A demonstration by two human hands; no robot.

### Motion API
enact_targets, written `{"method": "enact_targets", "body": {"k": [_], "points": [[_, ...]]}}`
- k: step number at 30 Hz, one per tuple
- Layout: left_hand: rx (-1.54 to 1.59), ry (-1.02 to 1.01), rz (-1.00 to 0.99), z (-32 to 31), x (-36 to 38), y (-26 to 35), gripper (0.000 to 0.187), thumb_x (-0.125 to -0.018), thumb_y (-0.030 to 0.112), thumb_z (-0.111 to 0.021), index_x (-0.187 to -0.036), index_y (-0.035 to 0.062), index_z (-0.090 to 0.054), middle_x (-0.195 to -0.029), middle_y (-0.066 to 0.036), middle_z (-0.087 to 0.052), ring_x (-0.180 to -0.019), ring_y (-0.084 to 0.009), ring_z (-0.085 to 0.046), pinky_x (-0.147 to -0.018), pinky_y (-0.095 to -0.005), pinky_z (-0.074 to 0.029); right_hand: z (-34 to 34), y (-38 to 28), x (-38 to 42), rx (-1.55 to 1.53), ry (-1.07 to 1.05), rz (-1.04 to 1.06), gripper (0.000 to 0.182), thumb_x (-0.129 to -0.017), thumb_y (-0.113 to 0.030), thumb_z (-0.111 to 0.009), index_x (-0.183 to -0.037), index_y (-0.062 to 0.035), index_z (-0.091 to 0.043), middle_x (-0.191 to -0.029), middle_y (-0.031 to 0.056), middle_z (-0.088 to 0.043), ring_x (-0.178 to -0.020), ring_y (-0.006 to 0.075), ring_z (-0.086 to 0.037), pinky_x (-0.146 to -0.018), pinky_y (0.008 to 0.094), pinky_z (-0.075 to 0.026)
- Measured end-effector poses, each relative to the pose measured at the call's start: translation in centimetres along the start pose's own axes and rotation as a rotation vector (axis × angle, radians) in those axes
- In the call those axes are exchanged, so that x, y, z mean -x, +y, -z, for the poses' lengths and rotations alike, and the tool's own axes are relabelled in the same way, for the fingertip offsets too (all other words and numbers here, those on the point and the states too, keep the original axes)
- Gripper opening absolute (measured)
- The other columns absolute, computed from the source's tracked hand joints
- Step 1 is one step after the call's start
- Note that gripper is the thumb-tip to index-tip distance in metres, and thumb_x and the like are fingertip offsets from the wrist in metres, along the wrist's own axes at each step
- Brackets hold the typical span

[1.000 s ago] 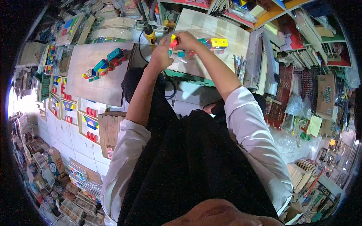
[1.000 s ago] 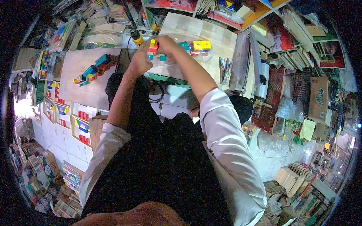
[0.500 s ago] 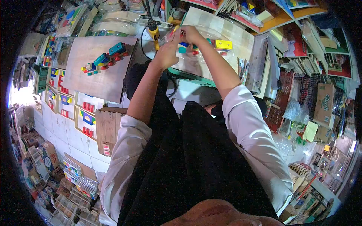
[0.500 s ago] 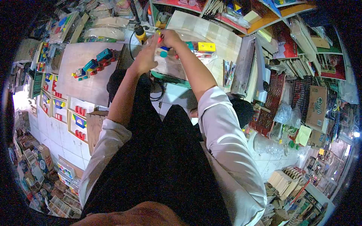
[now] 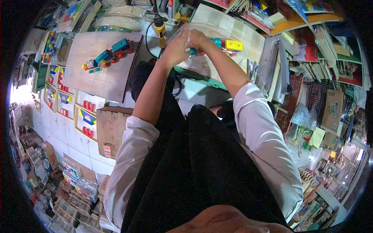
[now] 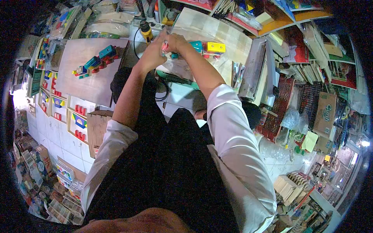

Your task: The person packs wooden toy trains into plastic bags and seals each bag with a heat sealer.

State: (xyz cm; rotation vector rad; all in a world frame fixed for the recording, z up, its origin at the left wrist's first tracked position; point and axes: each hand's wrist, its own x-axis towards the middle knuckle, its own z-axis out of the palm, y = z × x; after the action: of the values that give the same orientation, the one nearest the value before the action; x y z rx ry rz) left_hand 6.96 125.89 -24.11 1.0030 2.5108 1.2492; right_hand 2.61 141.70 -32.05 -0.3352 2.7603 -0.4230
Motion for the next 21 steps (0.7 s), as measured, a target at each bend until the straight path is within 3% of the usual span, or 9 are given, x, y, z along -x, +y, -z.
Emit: {"method": "enact_targets", "body": {"k": [2,6,8,11,15,17,19,21], "points": [[0.022,-0.043,0.073,0.0,-0.2,-0.1,0.092,-0.058,-0.003,-0.059,-0.138,0.0026,-0.015,-0.135,-0.024,-0.032,-0.123,-0.0351,-0.035,-0.101,-0.0356,-0.031,0.4,-0.6,0.8,0.053,0.042,-0.061,0.058,-0.058,-0.036,-0.075,-0.107,-0.0127,-0.056,-0.097,0.0185,-0.062,-0.091,0.0350,-0.059,-0.078,0.0438,-0.049],[-0.025,0.006,0.005,0.0,0.0,0.0,0.090,-0.058,-0.003,-0.059,-0.137,0.0004,-0.016,-0.132,-0.025,-0.034,-0.118,-0.0381,-0.039,-0.097,-0.0385,-0.036,0.2,-0.4,0.2,0.037,0.016,-0.023,0.054,-0.058,-0.037,-0.075,-0.103,-0.0128,-0.058,-0.095,0.0183,-0.063,-0.090,0.0340,-0.060,-0.077,0.0430,-0.049],[-0.043,0.017,-0.012,0.1,0.1,0.0,0.088,-0.059,-0.003,-0.059,-0.135,-0.0022,-0.016,-0.130,-0.027,-0.036,-0.113,-0.0403,-0.042,-0.094,-0.0407,-0.038,0.2,-0.5,0.4,0.036,0.065,0.022,0.040,-0.060,-0.035,-0.069,-0.086,-0.0037,-0.064,-0.089,0.0208,-0.062,-0.082,0.0377,-0.059,-0.075,0.0419,-0.048],[-0.022,0.001,0.005,0.0,0.1,-0.4,0.087,-0.059,-0.004,-0.059,-0.136,-0.0008,-0.017,-0.130,-0.026,-0.036,-0.113,-0.0402,-0.042,-0.094,-0.0405,-0.038,0.5,-1.0,1.2,0.049,0.068,0.016,0.039,-0.061,-0.033,-0.069,-0.085,-0.0025,-0.063,-0.087,0.0198,-0.062,-0.081,0.0374,-0.059,-0.074,0.0423,-0.049],[-0.024,0.087,-0.042,-0.1,0.0,-0.7,0.083,-0.061,-0.003,-0.059,-0.135,0.0009,-0.022,-0.131,-0.023,-0.037,-0.114,-0.0385,-0.043,-0.095,-0.0390,-0.038,1.0,-1.8,1.8,0.019,-0.069,-0.055,0.047,-0.062,-0.033,-0.074,-0.098,-0.0083,-0.059,-0.095,0.0145,-0.063,-0.091,0.0342,-0.059,-0.078,0.0454,-0.047],[-0.009,0.109,-0.042,0.0,0.1,-0.7,0.079,-0.061,-0.003,-0.059,-0.133,0.0009,-0.027,-0.132,-0.022,-0.037,-0.114,-0.0377,-0.043,-0.095,-0.0383,-0.038,1.7,-1.6,3.4,-0.096,0.103,0.036,0.052,-0.066,-0.033,-0.072,-0.109,-0.0104,-0.055,-0.101,0.0144,-0.061,-0.095,0.0324,-0.058,-0.082,0.0467,-0.044],[0.043,0.182,-0.077,0.4,0.0,-1.1,0.066,-0.063,-0.004,-0.056,-0.126,0.0018,-0.040,-0.130,-0.020,-0.041,-0.113,-0.0351,-0.046,-0.095,-0.0366,-0.039,3.0,-0.1,5.4,-0.101,0.172,0.079,0.052,-0.066,-0.037,-0.070,-0.107,-0.0076,-0.055,-0.101,0.0157,-0.060,-0.096,0.0331,-0.057,-0.084,0.0452,-0.043],[0.037,0.188,-0.097,1.4,-0.3,-1.1,0.062,-0.063,-0.005,-0.055,-0.123,0.0034,-0.045,-0.127,-0.019,-0.044,-0.112,-0.0340,-0.047,-0.094,-0.0359,-0.039,5.1,1.2,8.5,-0.103,0.245,0.114,0.053,-0.067,-0.040,-0.069,-0.104,-0.0048,-0.056,-0.102,0.0171,-0.059,-0.096,0.0337,-0.056,-0.086,0.0438,-0.042]]}}
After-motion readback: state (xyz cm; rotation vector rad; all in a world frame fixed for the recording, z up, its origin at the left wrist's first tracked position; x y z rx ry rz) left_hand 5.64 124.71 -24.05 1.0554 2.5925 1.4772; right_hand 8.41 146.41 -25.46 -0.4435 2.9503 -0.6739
